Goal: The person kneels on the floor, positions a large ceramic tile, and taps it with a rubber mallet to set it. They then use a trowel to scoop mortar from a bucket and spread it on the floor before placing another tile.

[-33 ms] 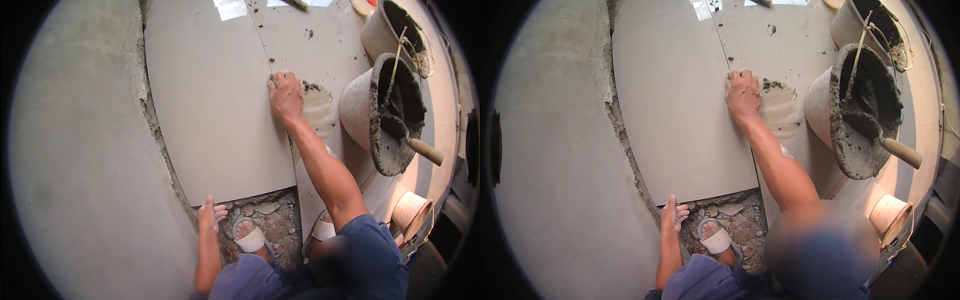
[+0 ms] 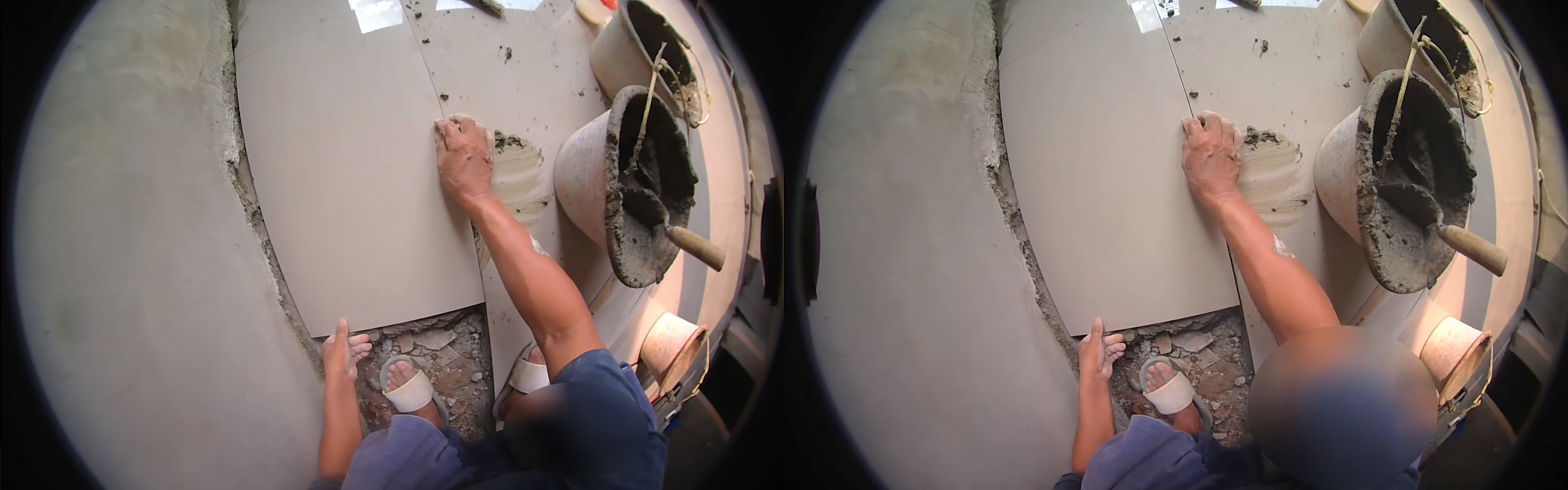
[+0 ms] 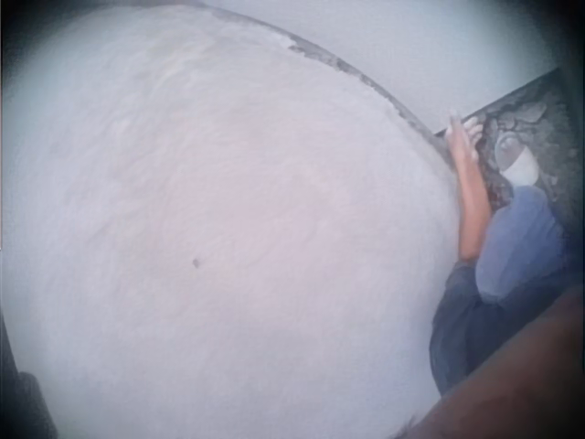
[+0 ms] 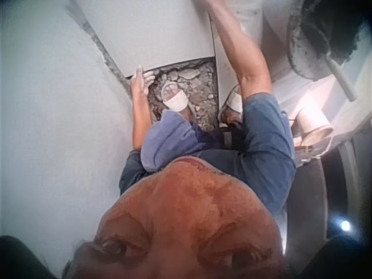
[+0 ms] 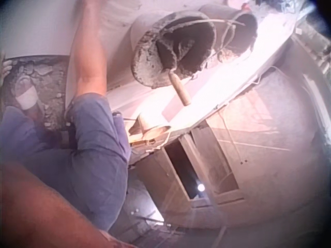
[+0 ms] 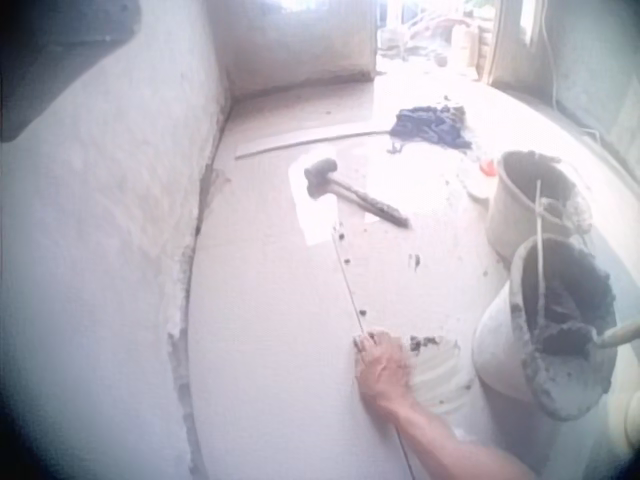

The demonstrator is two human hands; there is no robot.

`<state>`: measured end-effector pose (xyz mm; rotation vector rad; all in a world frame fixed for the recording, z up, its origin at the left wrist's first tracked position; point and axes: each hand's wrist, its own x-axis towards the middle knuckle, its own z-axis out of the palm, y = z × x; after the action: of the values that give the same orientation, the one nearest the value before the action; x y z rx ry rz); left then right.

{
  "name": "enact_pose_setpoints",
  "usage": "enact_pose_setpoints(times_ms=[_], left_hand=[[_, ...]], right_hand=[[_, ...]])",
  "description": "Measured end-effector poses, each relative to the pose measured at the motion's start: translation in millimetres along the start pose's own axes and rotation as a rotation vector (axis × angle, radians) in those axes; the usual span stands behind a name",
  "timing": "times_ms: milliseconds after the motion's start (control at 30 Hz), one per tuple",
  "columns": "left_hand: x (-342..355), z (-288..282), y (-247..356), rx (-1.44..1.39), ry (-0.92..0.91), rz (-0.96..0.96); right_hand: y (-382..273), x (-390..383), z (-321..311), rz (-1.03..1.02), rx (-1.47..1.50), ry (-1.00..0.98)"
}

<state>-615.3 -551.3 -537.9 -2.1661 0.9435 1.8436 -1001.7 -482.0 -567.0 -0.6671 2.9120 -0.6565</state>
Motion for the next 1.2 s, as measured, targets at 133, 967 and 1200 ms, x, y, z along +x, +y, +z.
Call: enact_pose_setpoints(times_ms=[133,967,1200], left_hand=[[-6.6,5.1,-4.0,-0.033,-0.015,-0.006],[66.2,148.2,210.4,1.274,0.465,1.14],[76.9,164.7,221.0,1.345,0.48,1.182]], right_hand=[[7.2,-17.1,18.6,-0.166,-0.062,0.049],[-21.5,30.9,55.9,-0.293,-0.052,-0.11],[-20.4,36.6,48.6,-0.232,-0.058,-0.163]])
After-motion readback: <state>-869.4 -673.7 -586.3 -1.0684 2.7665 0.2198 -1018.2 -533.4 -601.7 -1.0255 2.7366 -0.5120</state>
